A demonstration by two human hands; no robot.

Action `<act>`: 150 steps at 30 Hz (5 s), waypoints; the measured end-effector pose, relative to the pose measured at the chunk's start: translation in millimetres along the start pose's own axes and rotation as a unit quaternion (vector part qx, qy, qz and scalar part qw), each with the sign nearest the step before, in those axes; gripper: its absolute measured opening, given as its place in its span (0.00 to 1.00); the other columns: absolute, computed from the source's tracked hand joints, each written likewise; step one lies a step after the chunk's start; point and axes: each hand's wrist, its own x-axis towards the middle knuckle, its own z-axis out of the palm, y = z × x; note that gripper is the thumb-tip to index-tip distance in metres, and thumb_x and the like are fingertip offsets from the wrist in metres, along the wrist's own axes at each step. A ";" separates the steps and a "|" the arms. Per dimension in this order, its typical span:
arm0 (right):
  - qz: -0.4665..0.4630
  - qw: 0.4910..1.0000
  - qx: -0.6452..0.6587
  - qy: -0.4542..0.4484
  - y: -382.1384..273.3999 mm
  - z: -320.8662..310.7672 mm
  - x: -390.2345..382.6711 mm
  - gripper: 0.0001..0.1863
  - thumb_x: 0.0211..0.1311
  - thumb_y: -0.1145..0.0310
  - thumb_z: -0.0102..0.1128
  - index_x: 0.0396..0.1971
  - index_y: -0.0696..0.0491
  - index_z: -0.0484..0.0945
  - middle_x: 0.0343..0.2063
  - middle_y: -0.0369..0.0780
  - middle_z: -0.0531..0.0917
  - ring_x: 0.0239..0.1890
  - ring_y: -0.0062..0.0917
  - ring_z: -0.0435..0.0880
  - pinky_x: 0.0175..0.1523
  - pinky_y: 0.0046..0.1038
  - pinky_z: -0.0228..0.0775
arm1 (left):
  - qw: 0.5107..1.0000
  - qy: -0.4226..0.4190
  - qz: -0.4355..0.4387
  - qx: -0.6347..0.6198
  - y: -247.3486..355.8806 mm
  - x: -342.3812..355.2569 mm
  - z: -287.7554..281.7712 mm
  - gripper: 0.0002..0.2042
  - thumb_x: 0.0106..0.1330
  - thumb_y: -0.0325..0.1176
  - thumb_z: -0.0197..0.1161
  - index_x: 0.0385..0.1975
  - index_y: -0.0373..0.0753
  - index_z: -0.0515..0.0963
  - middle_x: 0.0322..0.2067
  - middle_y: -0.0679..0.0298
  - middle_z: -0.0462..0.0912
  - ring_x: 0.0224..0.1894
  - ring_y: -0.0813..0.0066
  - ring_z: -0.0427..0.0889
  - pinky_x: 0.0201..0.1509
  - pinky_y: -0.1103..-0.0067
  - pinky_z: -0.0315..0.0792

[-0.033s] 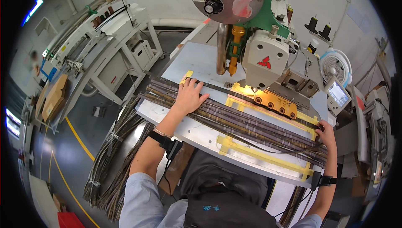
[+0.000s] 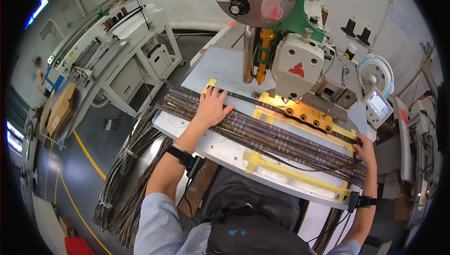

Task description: Using an industrial sewing machine to join or edge leather/fabric straps.

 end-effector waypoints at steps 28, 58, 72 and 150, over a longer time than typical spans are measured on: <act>-0.182 0.971 -0.121 -0.096 -165.5 107.5 -5.3 0.31 0.68 0.58 0.47 0.62 0.64 0.56 0.62 0.53 0.61 0.68 0.45 0.55 0.68 0.49 0.46 | 0.991 -0.109 -0.070 -0.011 6.6 7.7 -9.1 0.28 0.61 0.54 0.56 0.55 0.42 0.70 0.59 0.51 0.64 0.67 0.50 0.54 0.58 0.42 0.55; -0.167 0.978 -0.110 -0.063 -126.7 90.8 -7.4 0.23 0.63 0.61 0.54 0.52 0.61 0.68 0.55 0.50 0.72 0.58 0.41 0.70 0.62 0.45 0.61 | 0.968 -0.109 0.219 -0.057 135.7 23.1 -2.9 0.26 0.66 0.47 0.54 0.59 0.37 0.66 0.62 0.63 0.66 0.67 0.61 0.58 0.69 0.52 0.46; -0.032 0.979 -0.202 -0.024 -80.1 47.3 -30.7 0.17 0.65 0.60 0.51 0.43 0.59 0.74 0.54 0.48 0.74 0.54 0.39 0.75 0.52 0.40 0.71 | 0.964 -0.119 0.224 -0.083 127.8 22.9 1.4 0.24 0.68 0.44 0.52 0.58 0.36 0.66 0.63 0.60 0.64 0.69 0.64 0.56 0.71 0.54 0.41; -0.156 0.898 0.285 -0.298 -267.5 30.6 -54.5 0.05 0.61 0.76 0.55 0.32 0.63 0.72 0.18 0.36 0.77 0.22 0.16 0.76 0.31 0.22 0.69 | 0.622 0.129 -0.217 -0.742 90.1 -98.9 -130.9 0.08 0.70 0.31 0.52 0.36 0.32 0.75 0.22 0.62 0.78 0.14 0.86 0.71 0.13 0.91 0.59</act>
